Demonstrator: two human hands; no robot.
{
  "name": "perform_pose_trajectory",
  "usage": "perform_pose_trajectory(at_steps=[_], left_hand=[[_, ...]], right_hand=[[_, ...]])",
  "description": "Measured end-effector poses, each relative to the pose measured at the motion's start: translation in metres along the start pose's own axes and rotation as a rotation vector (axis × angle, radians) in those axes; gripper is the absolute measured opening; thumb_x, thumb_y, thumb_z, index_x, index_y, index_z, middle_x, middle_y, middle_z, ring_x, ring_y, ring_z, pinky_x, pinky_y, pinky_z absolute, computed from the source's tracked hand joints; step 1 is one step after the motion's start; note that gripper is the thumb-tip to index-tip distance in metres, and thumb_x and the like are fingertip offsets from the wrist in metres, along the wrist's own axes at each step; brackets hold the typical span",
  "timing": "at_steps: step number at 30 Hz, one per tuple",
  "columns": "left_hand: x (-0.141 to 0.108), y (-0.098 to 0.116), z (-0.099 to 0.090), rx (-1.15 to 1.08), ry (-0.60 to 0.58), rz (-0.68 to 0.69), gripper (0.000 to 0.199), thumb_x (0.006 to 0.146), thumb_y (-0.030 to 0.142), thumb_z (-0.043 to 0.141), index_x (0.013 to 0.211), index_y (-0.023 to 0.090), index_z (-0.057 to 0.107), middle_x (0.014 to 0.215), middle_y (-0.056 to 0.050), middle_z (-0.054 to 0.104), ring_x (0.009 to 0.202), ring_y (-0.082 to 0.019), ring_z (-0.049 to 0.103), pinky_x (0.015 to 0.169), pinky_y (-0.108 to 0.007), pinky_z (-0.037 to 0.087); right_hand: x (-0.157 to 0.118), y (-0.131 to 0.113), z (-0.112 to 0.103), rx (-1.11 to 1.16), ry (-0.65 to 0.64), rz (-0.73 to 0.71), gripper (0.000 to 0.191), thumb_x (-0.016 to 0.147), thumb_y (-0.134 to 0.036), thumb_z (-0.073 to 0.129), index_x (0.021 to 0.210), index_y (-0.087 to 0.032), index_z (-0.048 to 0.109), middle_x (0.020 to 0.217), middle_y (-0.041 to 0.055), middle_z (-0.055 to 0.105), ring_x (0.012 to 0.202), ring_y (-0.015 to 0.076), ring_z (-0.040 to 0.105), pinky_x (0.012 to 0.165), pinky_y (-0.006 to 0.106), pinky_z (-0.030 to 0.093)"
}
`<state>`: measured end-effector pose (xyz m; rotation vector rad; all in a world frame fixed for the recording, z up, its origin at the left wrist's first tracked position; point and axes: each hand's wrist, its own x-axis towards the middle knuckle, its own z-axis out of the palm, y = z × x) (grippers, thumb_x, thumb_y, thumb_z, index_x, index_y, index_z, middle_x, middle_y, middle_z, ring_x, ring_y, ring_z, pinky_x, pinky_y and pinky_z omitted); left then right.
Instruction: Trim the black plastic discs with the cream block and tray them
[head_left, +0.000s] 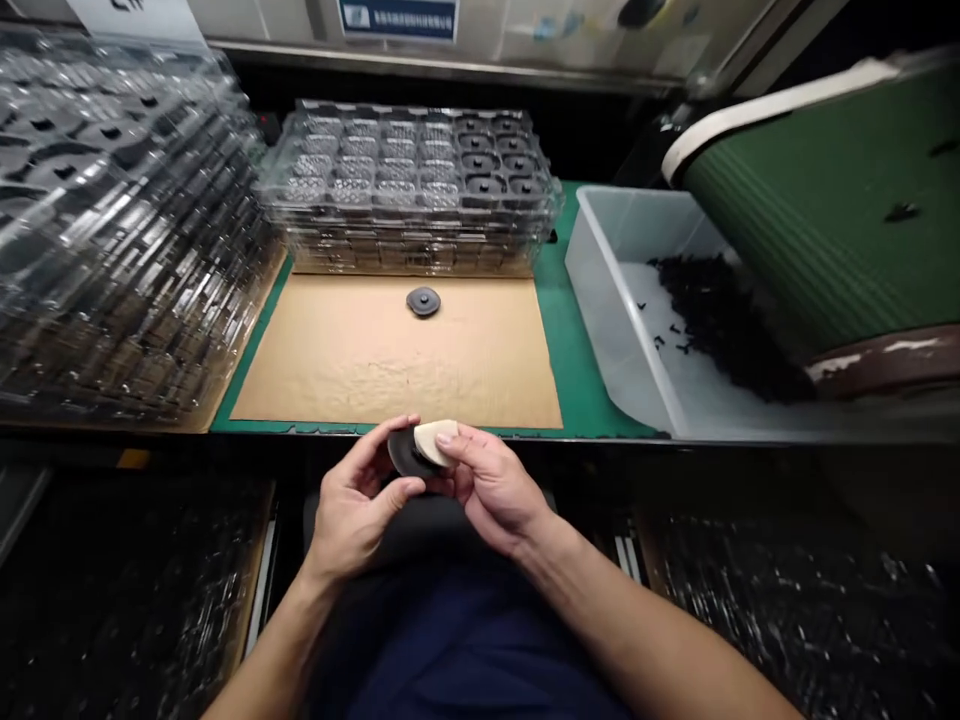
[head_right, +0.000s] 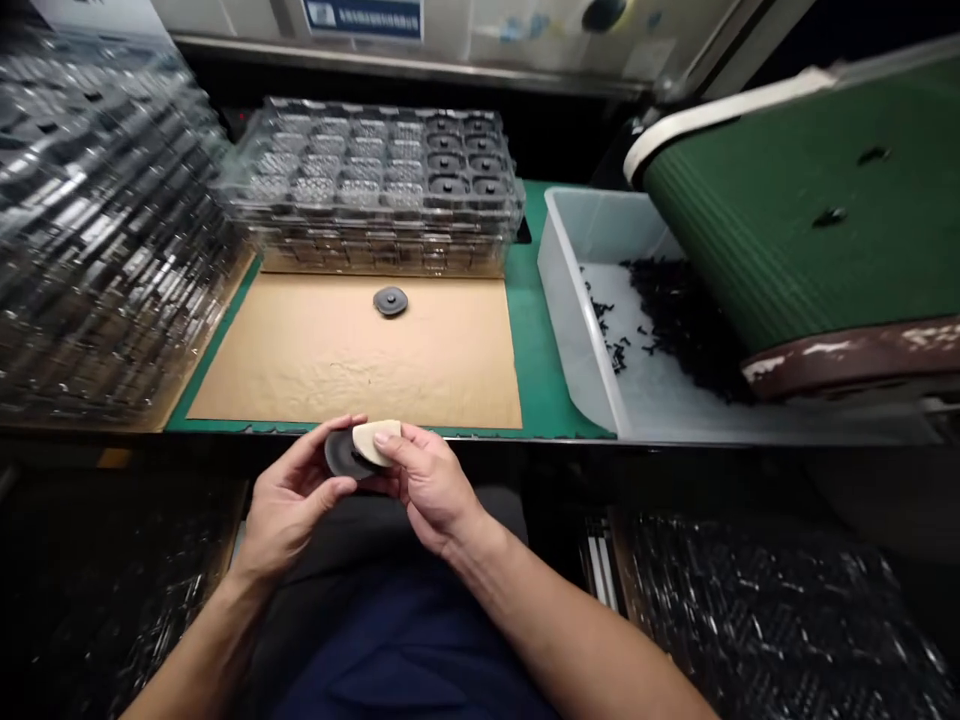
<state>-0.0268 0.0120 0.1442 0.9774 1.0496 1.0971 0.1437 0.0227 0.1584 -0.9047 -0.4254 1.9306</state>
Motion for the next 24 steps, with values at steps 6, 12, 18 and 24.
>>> perform_pose_trajectory(at_steps=[6, 12, 18, 24], left_hand=[[0.001, 0.013, -0.002, -0.188, 0.142, -0.064, 0.057, 0.077, 0.047, 0.092, 0.124, 0.017, 0.077, 0.139, -0.017, 0.070, 0.128, -0.034, 0.067, 0.115, -0.041, 0.052], [-0.006, 0.025, 0.006, -0.151, 0.184, -0.014, 0.058, 0.073, 0.042, 0.096, 0.124, 0.021, 0.079, 0.132, -0.014, 0.074, 0.129, -0.035, 0.067, 0.114, -0.041, 0.054], [-0.014, 0.029, 0.010, -0.142, 0.105, 0.035, 0.059, 0.080, 0.028, 0.091, 0.136, 0.025, 0.072, 0.139, -0.014, 0.071, 0.123, -0.031, 0.071, 0.105, -0.033, 0.059], [-0.017, 0.033, 0.008, -0.206, 0.068, -0.019, 0.049, 0.088, 0.033, 0.084, 0.134, 0.021, 0.073, 0.138, -0.014, 0.071, 0.126, -0.029, 0.069, 0.106, -0.028, 0.057]], right_hand=[[0.000, -0.016, -0.020, -0.292, 0.142, -0.179, 0.039, 0.085, -0.050, 0.080, 0.104, -0.016, 0.074, 0.097, 0.0051, 0.075, 0.084, 0.0173, 0.072, 0.067, 0.023, 0.055], [-0.019, -0.034, -0.005, -0.865, 0.085, -0.403, 0.021, 0.102, -0.033, 0.060, 0.099, -0.018, 0.073, 0.079, -0.0015, 0.062, 0.069, 0.0110, 0.055, 0.063, 0.022, 0.042], [-0.023, -0.048, 0.008, -1.138, -0.225, -0.619, 0.012, 0.099, -0.017, 0.057, 0.091, -0.017, 0.066, 0.081, -0.0003, 0.058, 0.073, 0.0128, 0.050, 0.071, 0.027, 0.039], [-0.016, -0.049, 0.001, -1.245, -0.223, -0.661, 0.022, 0.097, -0.017, 0.058, 0.077, -0.019, 0.051, 0.074, -0.0022, 0.049, 0.066, 0.0121, 0.042, 0.065, 0.029, 0.034]])
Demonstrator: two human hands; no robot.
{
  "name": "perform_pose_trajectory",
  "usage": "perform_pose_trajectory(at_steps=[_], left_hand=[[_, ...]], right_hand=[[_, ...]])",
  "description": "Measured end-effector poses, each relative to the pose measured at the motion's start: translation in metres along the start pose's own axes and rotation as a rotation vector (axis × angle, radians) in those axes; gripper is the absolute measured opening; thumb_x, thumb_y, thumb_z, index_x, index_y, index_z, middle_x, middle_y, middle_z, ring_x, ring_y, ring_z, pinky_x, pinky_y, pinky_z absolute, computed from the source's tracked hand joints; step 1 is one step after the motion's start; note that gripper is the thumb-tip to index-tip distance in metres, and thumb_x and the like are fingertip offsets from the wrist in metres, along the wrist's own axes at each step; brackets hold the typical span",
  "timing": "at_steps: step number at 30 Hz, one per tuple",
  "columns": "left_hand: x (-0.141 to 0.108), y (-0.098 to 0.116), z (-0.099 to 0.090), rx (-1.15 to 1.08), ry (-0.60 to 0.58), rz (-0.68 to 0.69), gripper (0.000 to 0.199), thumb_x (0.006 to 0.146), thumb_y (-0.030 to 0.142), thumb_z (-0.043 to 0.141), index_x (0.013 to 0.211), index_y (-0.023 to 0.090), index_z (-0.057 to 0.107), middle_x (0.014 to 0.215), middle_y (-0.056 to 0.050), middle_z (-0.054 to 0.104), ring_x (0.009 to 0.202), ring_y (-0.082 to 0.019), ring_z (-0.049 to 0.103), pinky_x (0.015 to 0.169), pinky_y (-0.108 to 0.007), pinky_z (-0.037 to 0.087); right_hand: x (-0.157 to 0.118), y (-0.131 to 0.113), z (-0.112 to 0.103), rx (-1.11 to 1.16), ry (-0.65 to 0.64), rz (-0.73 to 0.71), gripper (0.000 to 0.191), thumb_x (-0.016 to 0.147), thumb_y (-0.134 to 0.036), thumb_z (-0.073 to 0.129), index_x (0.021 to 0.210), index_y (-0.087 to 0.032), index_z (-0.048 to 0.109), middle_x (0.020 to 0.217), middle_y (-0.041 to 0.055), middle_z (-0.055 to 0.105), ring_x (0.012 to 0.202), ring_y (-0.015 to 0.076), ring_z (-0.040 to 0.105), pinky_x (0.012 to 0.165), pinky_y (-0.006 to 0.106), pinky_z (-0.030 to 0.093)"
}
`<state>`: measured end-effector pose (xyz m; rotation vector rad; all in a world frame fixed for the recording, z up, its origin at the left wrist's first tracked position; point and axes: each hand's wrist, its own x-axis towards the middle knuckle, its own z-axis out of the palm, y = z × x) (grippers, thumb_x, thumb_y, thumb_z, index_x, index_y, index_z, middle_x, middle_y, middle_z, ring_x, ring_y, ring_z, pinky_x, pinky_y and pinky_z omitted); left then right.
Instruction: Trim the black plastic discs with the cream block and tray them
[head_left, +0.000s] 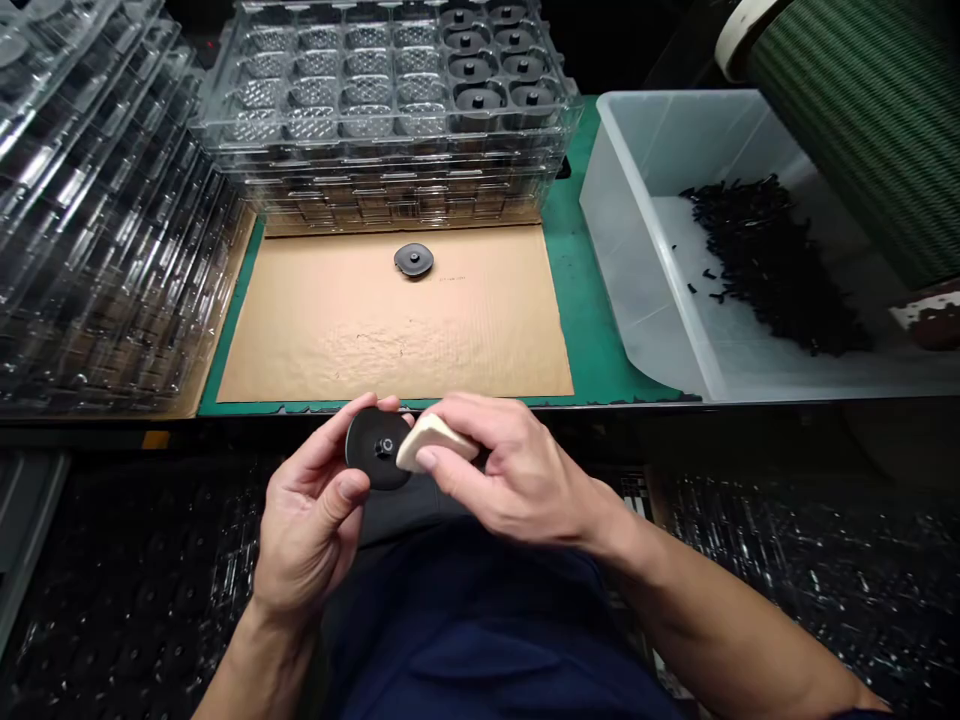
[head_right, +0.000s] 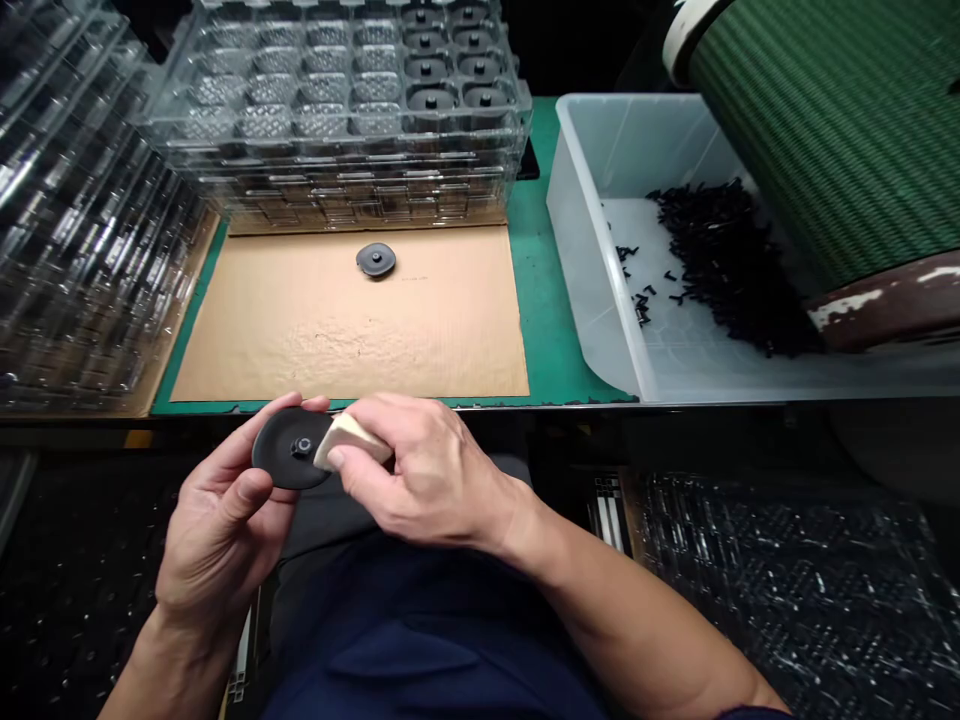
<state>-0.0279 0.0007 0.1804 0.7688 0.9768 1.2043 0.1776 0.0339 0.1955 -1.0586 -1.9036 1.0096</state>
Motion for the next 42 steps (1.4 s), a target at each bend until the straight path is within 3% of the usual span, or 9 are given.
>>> perform_pose_trajectory(at_steps=[5, 9, 13, 21, 26, 31, 34, 39, 42], left_hand=[[0.000, 0.001, 0.000, -0.081, 0.018, -0.104, 0.047, 0.089, 0.035, 0.081, 0.132, 0.016, 0.075, 0.128, -0.014, 0.076, 0.119, -0.024, 0.073, 0.104, -0.022, 0.056], [0.001, 0.002, 0.005, -0.165, 0.097, -0.126, 0.041, 0.094, 0.038, 0.075, 0.131, 0.020, 0.075, 0.116, -0.009, 0.081, 0.104, -0.021, 0.077, 0.096, -0.023, 0.061], [0.003, 0.003, 0.011, -0.195, 0.130, -0.162, 0.041, 0.090, 0.039, 0.080, 0.126, 0.018, 0.078, 0.108, -0.006, 0.082, 0.096, -0.017, 0.078, 0.089, -0.018, 0.061], [0.006, 0.004, 0.009, -0.171, 0.162, -0.271, 0.048, 0.083, 0.048, 0.086, 0.117, 0.014, 0.081, 0.099, -0.008, 0.082, 0.077, -0.017, 0.075, 0.069, -0.020, 0.064], [0.003, -0.002, 0.016, -0.145, 0.231, -0.096, 0.037, 0.090, 0.042, 0.081, 0.118, 0.018, 0.080, 0.104, -0.008, 0.082, 0.089, -0.016, 0.078, 0.083, -0.018, 0.063], [-0.003, -0.005, 0.023, -0.062, 0.256, 0.118, 0.036, 0.097, 0.041, 0.073, 0.125, 0.021, 0.077, 0.113, -0.011, 0.080, 0.104, -0.022, 0.077, 0.095, -0.027, 0.063], [-0.002, -0.003, 0.020, -0.082, 0.230, 0.049, 0.035, 0.097, 0.040, 0.073, 0.123, 0.017, 0.078, 0.115, -0.011, 0.080, 0.103, -0.019, 0.077, 0.098, -0.023, 0.060], [0.003, 0.002, 0.010, -0.120, 0.232, -0.046, 0.040, 0.094, 0.044, 0.076, 0.121, 0.016, 0.079, 0.107, -0.009, 0.082, 0.093, -0.018, 0.078, 0.089, -0.021, 0.063], [0.004, 0.004, 0.007, -0.108, 0.114, -0.196, 0.039, 0.092, 0.043, 0.078, 0.120, 0.015, 0.081, 0.110, -0.012, 0.081, 0.090, -0.022, 0.078, 0.085, -0.026, 0.066]], right_hand=[[0.001, -0.002, 0.001, -0.131, 0.070, -0.072, 0.011, 0.100, -0.016, 0.056, 0.090, -0.017, 0.062, 0.086, 0.0015, 0.059, 0.078, 0.0147, 0.052, 0.072, 0.030, 0.038], [0.001, -0.005, 0.003, -0.051, -0.007, -0.001, 0.023, 0.095, -0.017, 0.059, 0.074, -0.020, 0.049, 0.072, -0.0030, 0.050, 0.065, 0.0118, 0.043, 0.063, 0.029, 0.034], [0.000, -0.007, 0.005, -0.165, 0.094, -0.042, 0.017, 0.099, -0.019, 0.053, 0.082, -0.018, 0.056, 0.080, 0.0004, 0.055, 0.073, 0.0139, 0.048, 0.069, 0.030, 0.036], [0.003, -0.008, 0.005, -0.261, 0.047, -0.077, 0.017, 0.099, -0.020, 0.053, 0.084, -0.018, 0.058, 0.081, 0.0014, 0.056, 0.072, 0.0148, 0.047, 0.069, 0.030, 0.037], [-0.002, -0.014, 0.014, -0.056, 0.027, 0.039, 0.022, 0.093, -0.020, 0.055, 0.075, -0.020, 0.045, 0.073, -0.0023, 0.048, 0.066, 0.0126, 0.041, 0.063, 0.030, 0.032], [-0.001, -0.013, 0.021, 0.146, 0.046, 0.080, 0.015, 0.098, -0.023, 0.057, 0.084, -0.019, 0.057, 0.075, -0.0026, 0.052, 0.065, 0.0116, 0.046, 0.063, 0.027, 0.037], [0.001, -0.005, 0.019, -0.072, 0.153, -0.034, 0.015, 0.100, -0.021, 0.053, 0.087, -0.017, 0.061, 0.080, 0.0006, 0.053, 0.073, 0.0145, 0.048, 0.070, 0.030, 0.039], [0.002, -0.002, 0.012, -0.082, 0.022, -0.073, 0.020, 0.096, -0.018, 0.055, 0.076, -0.020, 0.052, 0.074, -0.0014, 0.050, 0.067, 0.0132, 0.044, 0.064, 0.029, 0.035], [0.003, -0.001, 0.008, -0.210, 0.054, -0.127, 0.016, 0.099, -0.017, 0.053, 0.084, -0.018, 0.060, 0.081, 0.0016, 0.056, 0.072, 0.0152, 0.048, 0.069, 0.030, 0.039]])
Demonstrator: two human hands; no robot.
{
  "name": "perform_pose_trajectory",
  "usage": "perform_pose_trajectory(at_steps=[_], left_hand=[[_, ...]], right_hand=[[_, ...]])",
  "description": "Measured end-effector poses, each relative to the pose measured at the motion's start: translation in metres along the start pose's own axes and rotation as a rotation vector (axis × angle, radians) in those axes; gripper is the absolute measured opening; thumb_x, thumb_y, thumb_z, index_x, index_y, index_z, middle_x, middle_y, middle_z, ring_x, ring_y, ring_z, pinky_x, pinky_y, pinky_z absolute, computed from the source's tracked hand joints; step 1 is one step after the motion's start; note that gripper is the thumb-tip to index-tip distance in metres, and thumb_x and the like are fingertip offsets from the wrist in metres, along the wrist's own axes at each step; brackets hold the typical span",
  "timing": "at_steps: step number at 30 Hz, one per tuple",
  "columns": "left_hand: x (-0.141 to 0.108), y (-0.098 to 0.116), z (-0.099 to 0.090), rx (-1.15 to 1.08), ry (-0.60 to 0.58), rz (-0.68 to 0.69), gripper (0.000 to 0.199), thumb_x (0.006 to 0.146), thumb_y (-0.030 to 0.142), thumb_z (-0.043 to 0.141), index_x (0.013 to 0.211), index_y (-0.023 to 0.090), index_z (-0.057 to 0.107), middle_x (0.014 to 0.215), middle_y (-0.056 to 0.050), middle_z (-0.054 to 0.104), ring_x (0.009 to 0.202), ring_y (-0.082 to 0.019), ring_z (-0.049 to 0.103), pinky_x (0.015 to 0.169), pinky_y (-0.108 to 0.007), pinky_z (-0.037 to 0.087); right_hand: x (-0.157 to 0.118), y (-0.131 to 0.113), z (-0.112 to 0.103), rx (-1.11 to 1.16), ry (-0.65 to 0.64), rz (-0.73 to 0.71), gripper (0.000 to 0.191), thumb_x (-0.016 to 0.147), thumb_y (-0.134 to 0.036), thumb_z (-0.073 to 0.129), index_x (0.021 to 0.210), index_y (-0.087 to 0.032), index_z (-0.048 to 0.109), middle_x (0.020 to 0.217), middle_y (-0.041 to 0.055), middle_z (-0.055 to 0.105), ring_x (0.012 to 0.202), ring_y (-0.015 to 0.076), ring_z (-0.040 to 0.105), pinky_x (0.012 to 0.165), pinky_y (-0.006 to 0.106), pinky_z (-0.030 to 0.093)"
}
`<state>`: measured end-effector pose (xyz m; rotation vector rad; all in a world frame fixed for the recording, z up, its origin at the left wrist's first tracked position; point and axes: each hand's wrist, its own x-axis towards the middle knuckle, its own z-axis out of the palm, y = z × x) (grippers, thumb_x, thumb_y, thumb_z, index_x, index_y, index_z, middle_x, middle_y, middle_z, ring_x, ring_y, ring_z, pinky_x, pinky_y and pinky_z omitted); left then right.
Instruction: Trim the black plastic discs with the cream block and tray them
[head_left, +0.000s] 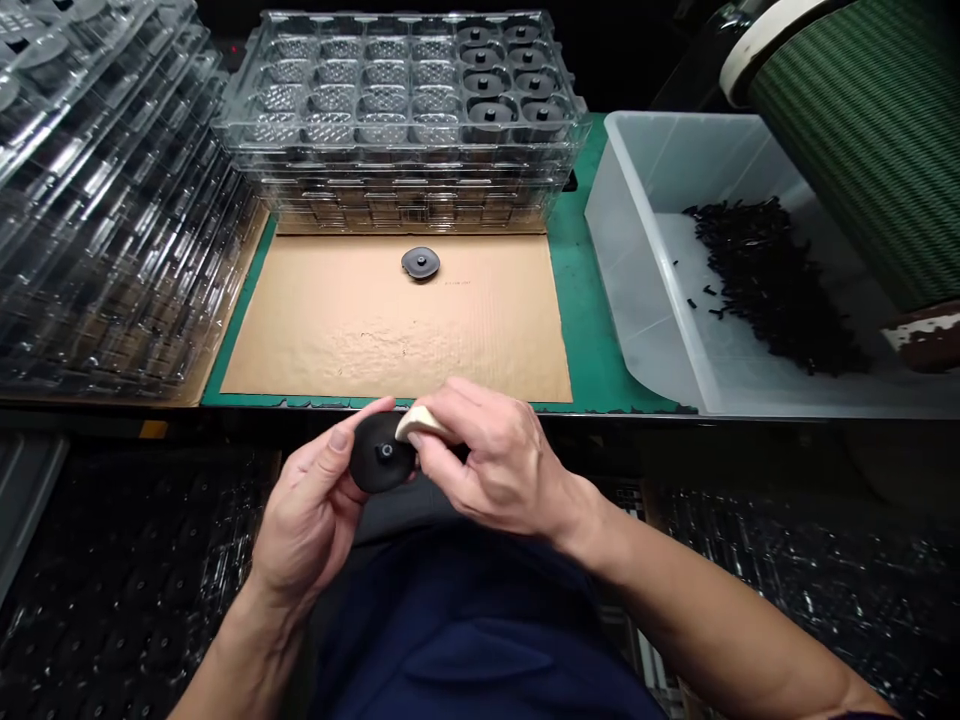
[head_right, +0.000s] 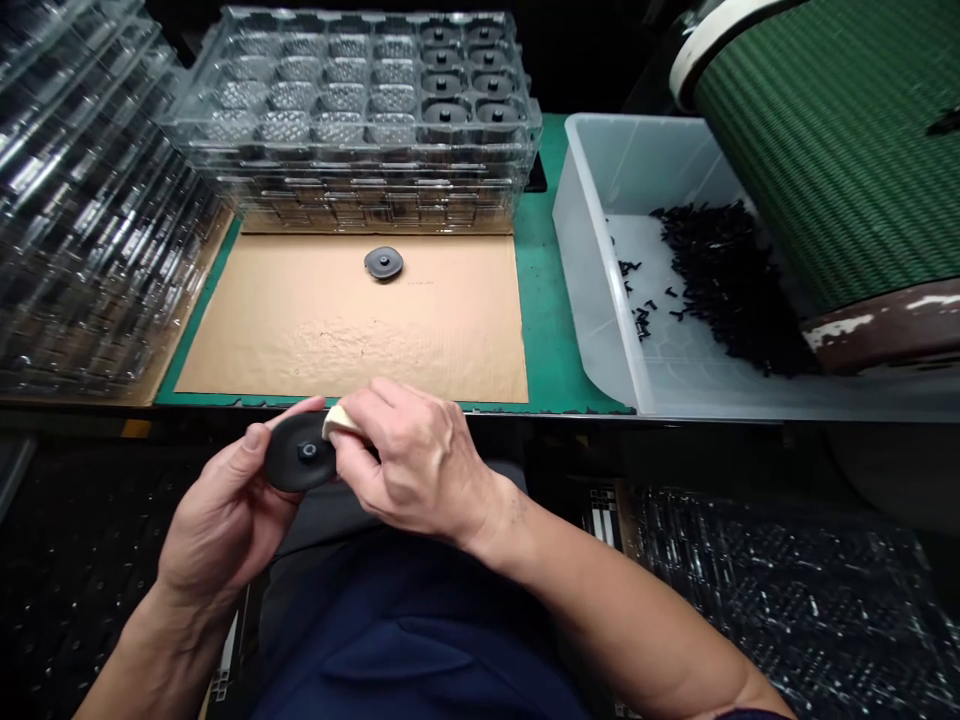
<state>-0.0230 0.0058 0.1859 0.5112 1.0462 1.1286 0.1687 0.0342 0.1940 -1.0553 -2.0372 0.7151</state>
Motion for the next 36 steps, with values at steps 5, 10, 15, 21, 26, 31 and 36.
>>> perform_pose_trajectory(at_steps=[5, 10, 15, 21, 26, 31, 36], left_hand=[[0.001, 0.002, -0.004, -0.037, -0.036, -0.079, 0.038, 0.092, 0.042, 0.078, 0.120, 0.017, 0.081, 0.113, -0.011, 0.081, 0.094, -0.021, 0.078, 0.087, -0.024, 0.065], [0.003, 0.001, -0.009, -0.008, -0.132, -0.140, 0.032, 0.094, 0.039, 0.075, 0.115, 0.017, 0.083, 0.113, -0.012, 0.081, 0.086, -0.023, 0.078, 0.079, -0.028, 0.067], [0.006, 0.000, -0.007, -0.036, -0.131, -0.137, 0.030, 0.093, 0.041, 0.076, 0.109, 0.016, 0.084, 0.108, -0.012, 0.082, 0.089, -0.023, 0.078, 0.080, -0.027, 0.066], [0.007, 0.001, -0.009, -0.016, -0.022, -0.040, 0.037, 0.092, 0.037, 0.079, 0.122, 0.016, 0.080, 0.109, -0.012, 0.081, 0.092, -0.022, 0.077, 0.080, -0.025, 0.065], [0.008, -0.003, -0.012, -0.013, -0.195, -0.187, 0.027, 0.092, 0.042, 0.078, 0.097, 0.016, 0.085, 0.093, -0.011, 0.080, 0.075, -0.021, 0.075, 0.064, -0.025, 0.064], [0.009, -0.004, -0.003, -0.039, 0.044, 0.100, 0.039, 0.089, 0.033, 0.083, 0.126, 0.024, 0.078, 0.117, -0.008, 0.080, 0.101, -0.021, 0.077, 0.089, -0.025, 0.064], [0.011, -0.002, -0.012, 0.023, -0.058, -0.031, 0.036, 0.092, 0.037, 0.079, 0.124, 0.020, 0.079, 0.113, -0.012, 0.080, 0.098, -0.025, 0.077, 0.085, -0.029, 0.065]], right_hand=[[-0.002, 0.000, 0.000, -0.105, -0.003, 0.006, 0.017, 0.100, -0.021, 0.052, 0.087, -0.018, 0.063, 0.084, 0.0037, 0.060, 0.074, 0.0169, 0.051, 0.069, 0.031, 0.041], [-0.004, -0.001, -0.002, -0.107, -0.050, 0.006, 0.017, 0.100, -0.019, 0.052, 0.088, -0.017, 0.064, 0.084, 0.0039, 0.061, 0.074, 0.0171, 0.051, 0.069, 0.032, 0.041], [-0.002, 0.000, 0.001, -0.151, -0.028, -0.109, 0.020, 0.105, -0.023, 0.050, 0.101, -0.015, 0.068, 0.091, 0.0066, 0.064, 0.081, 0.0198, 0.053, 0.075, 0.035, 0.043], [-0.010, 0.002, 0.010, -0.010, -0.019, 0.122, 0.018, 0.100, -0.021, 0.052, 0.084, -0.018, 0.060, 0.079, 0.0024, 0.057, 0.069, 0.0163, 0.050, 0.067, 0.032, 0.042], [-0.002, 0.003, 0.007, -0.158, -0.048, -0.155, 0.022, 0.108, -0.024, 0.049, 0.111, -0.016, 0.069, 0.098, 0.0089, 0.068, 0.086, 0.0219, 0.055, 0.078, 0.036, 0.044], [-0.003, -0.002, 0.018, 0.111, 0.020, 0.243, 0.018, 0.102, -0.026, 0.053, 0.086, -0.019, 0.059, 0.077, 0.0007, 0.057, 0.069, 0.0153, 0.050, 0.065, 0.030, 0.040], [-0.005, 0.001, 0.021, 0.066, 0.017, 0.151, 0.017, 0.102, -0.023, 0.052, 0.087, -0.018, 0.061, 0.083, 0.0031, 0.059, 0.075, 0.0169, 0.052, 0.071, 0.031, 0.042]])
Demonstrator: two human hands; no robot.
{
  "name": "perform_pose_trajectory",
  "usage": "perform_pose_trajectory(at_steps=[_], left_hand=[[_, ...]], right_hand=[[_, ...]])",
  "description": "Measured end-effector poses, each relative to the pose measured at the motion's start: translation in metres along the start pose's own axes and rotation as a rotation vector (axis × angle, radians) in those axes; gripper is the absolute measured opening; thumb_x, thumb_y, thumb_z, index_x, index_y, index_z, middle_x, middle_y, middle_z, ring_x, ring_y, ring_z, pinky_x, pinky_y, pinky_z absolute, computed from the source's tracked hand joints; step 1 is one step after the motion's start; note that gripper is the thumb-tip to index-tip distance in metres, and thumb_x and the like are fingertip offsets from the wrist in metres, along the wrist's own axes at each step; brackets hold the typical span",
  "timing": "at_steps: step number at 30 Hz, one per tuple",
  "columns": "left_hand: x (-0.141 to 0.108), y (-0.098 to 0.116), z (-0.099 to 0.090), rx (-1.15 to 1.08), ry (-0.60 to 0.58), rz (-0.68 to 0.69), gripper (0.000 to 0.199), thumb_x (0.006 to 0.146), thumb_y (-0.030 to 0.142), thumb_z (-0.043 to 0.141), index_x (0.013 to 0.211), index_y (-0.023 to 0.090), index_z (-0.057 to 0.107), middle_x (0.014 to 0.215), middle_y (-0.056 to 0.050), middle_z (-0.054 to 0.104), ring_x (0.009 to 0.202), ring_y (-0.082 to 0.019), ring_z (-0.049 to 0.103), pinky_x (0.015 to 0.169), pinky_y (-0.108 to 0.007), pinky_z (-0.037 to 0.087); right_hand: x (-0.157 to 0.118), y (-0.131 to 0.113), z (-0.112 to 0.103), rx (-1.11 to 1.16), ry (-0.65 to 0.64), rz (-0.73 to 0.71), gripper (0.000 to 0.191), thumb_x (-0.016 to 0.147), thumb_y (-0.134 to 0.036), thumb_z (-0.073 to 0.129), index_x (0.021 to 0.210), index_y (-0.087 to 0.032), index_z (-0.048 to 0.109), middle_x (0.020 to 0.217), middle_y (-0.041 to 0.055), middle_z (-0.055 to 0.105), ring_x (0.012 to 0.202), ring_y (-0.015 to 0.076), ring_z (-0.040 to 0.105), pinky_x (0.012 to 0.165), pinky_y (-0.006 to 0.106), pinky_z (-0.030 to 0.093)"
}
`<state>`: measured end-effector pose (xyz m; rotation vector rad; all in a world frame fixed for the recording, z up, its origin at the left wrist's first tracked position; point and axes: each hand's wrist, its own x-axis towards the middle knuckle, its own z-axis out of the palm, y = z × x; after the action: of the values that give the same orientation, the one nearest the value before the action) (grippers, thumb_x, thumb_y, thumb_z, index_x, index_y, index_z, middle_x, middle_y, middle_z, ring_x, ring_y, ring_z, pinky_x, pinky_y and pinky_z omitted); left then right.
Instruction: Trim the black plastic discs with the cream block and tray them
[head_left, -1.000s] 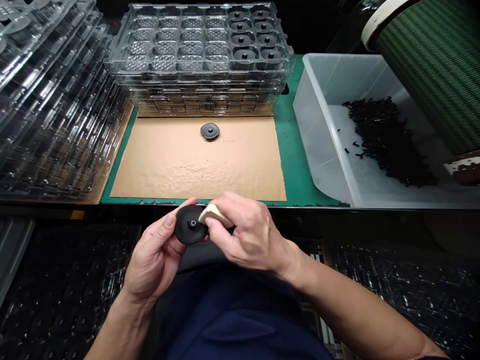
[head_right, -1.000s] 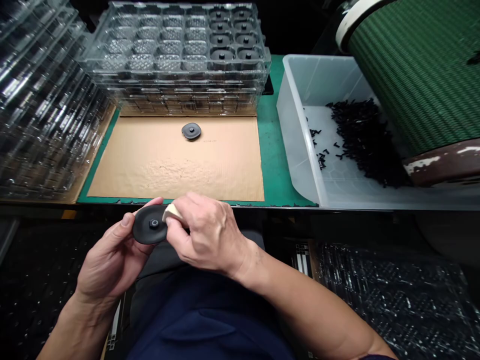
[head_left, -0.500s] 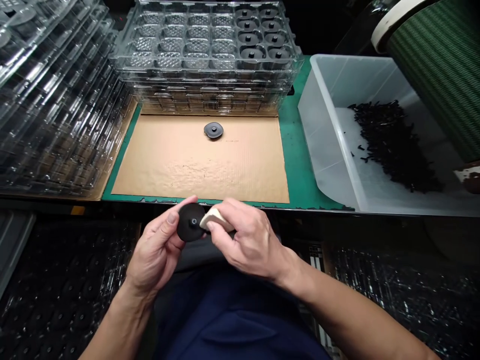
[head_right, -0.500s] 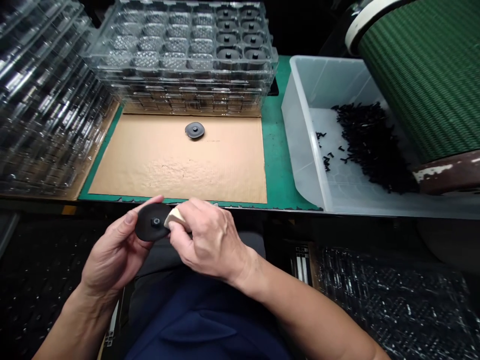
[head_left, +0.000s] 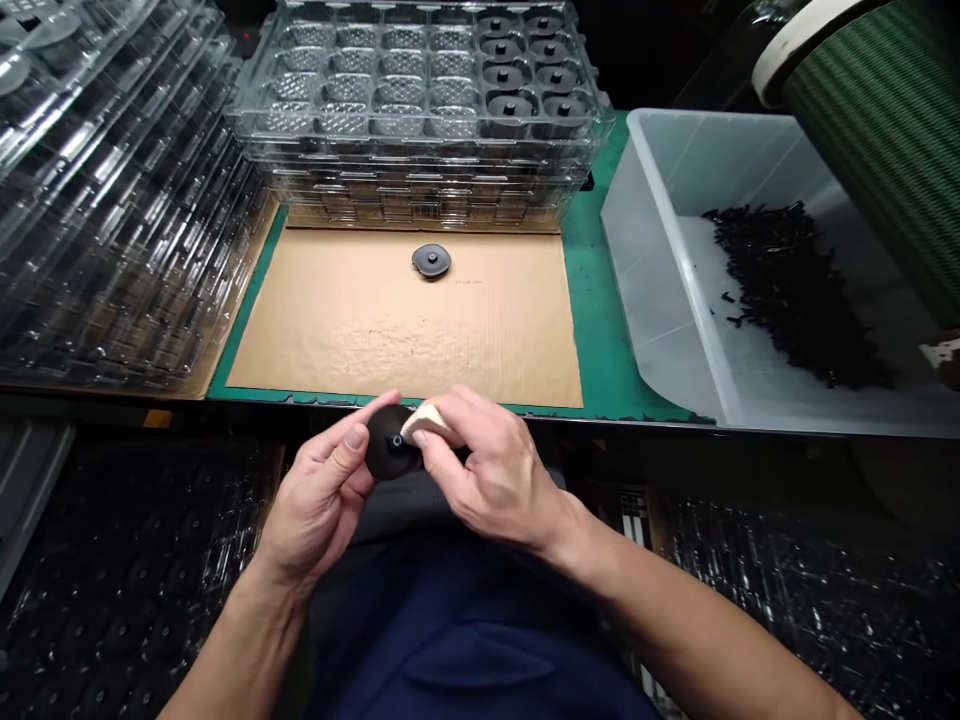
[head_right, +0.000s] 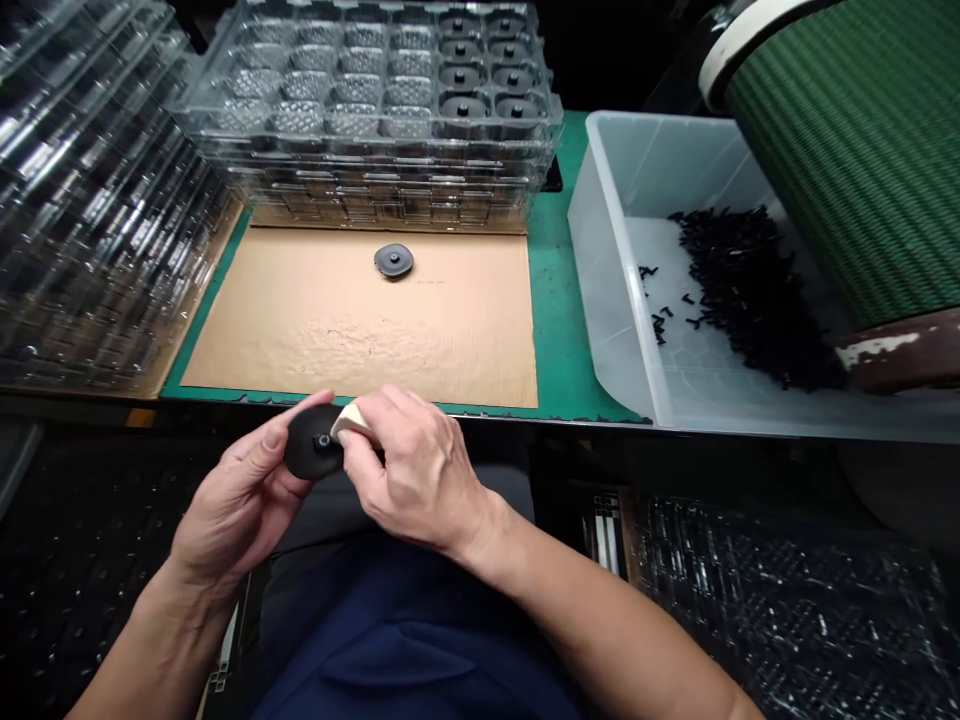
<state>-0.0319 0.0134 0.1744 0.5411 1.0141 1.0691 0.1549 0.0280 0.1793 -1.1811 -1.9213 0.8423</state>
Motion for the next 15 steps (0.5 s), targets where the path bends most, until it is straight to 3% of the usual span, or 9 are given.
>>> perform_pose_trajectory(at_steps=[4, 6, 8, 10, 12, 14, 15], left_hand=[[0.001, 0.000, -0.008, -0.017, -0.173, -0.221, 0.032, 0.093, 0.044, 0.075, 0.095, 0.014, 0.084, 0.090, -0.012, 0.079, 0.075, -0.024, 0.074, 0.063, -0.031, 0.065], [0.002, -0.002, -0.006, -0.064, -0.159, -0.233, 0.032, 0.092, 0.045, 0.077, 0.097, 0.015, 0.084, 0.090, -0.012, 0.079, 0.075, -0.023, 0.074, 0.063, -0.030, 0.065], [0.002, -0.004, -0.002, -0.089, -0.056, -0.115, 0.032, 0.089, 0.041, 0.082, 0.112, 0.019, 0.082, 0.104, -0.011, 0.080, 0.088, -0.023, 0.076, 0.073, -0.028, 0.066], [0.003, -0.006, 0.002, -0.067, 0.065, 0.068, 0.041, 0.084, 0.034, 0.088, 0.122, 0.025, 0.079, 0.114, -0.009, 0.079, 0.103, -0.023, 0.075, 0.085, -0.025, 0.064], [0.003, -0.007, 0.005, -0.019, 0.132, 0.196, 0.046, 0.079, 0.030, 0.092, 0.123, 0.029, 0.078, 0.116, -0.007, 0.078, 0.111, -0.023, 0.074, 0.091, -0.025, 0.062], [0.002, -0.006, 0.005, 0.010, 0.145, 0.239, 0.047, 0.078, 0.029, 0.093, 0.123, 0.030, 0.078, 0.118, -0.006, 0.078, 0.115, -0.023, 0.073, 0.094, -0.026, 0.061], [0.001, -0.005, 0.003, 0.018, 0.134, 0.220, 0.047, 0.078, 0.029, 0.092, 0.123, 0.030, 0.078, 0.119, -0.007, 0.078, 0.114, -0.024, 0.073, 0.093, -0.026, 0.061]], right_hand=[[0.006, 0.006, -0.009, -0.172, -0.084, -0.344, 0.024, 0.109, -0.024, 0.047, 0.113, -0.018, 0.070, 0.100, 0.0093, 0.068, 0.085, 0.0213, 0.054, 0.078, 0.037, 0.044], [0.008, 0.007, -0.011, -0.205, -0.096, -0.420, 0.026, 0.109, -0.025, 0.047, 0.116, -0.020, 0.071, 0.104, 0.0091, 0.070, 0.087, 0.0216, 0.054, 0.078, 0.037, 0.043], [0.008, 0.007, -0.009, -0.144, -0.025, -0.283, 0.022, 0.107, -0.026, 0.051, 0.108, -0.019, 0.071, 0.101, 0.0080, 0.070, 0.087, 0.0209, 0.056, 0.079, 0.036, 0.043], [0.006, 0.005, -0.005, 0.033, -0.012, 0.030, 0.021, 0.105, -0.028, 0.054, 0.093, -0.017, 0.067, 0.085, 0.0032, 0.065, 0.077, 0.0171, 0.056, 0.072, 0.031, 0.043], [0.004, 0.003, 0.000, 0.224, -0.085, 0.282, 0.026, 0.103, -0.033, 0.056, 0.082, -0.018, 0.060, 0.071, -0.0024, 0.056, 0.064, 0.0126, 0.049, 0.059, 0.026, 0.038], [0.003, 0.002, 0.003, 0.291, -0.137, 0.336, 0.027, 0.102, -0.034, 0.057, 0.080, -0.019, 0.058, 0.068, -0.0044, 0.052, 0.060, 0.0109, 0.045, 0.055, 0.025, 0.034], [0.003, 0.003, 0.004, 0.266, -0.099, 0.298, 0.024, 0.101, -0.031, 0.058, 0.081, -0.018, 0.059, 0.070, -0.0039, 0.054, 0.061, 0.0112, 0.046, 0.057, 0.026, 0.035]])
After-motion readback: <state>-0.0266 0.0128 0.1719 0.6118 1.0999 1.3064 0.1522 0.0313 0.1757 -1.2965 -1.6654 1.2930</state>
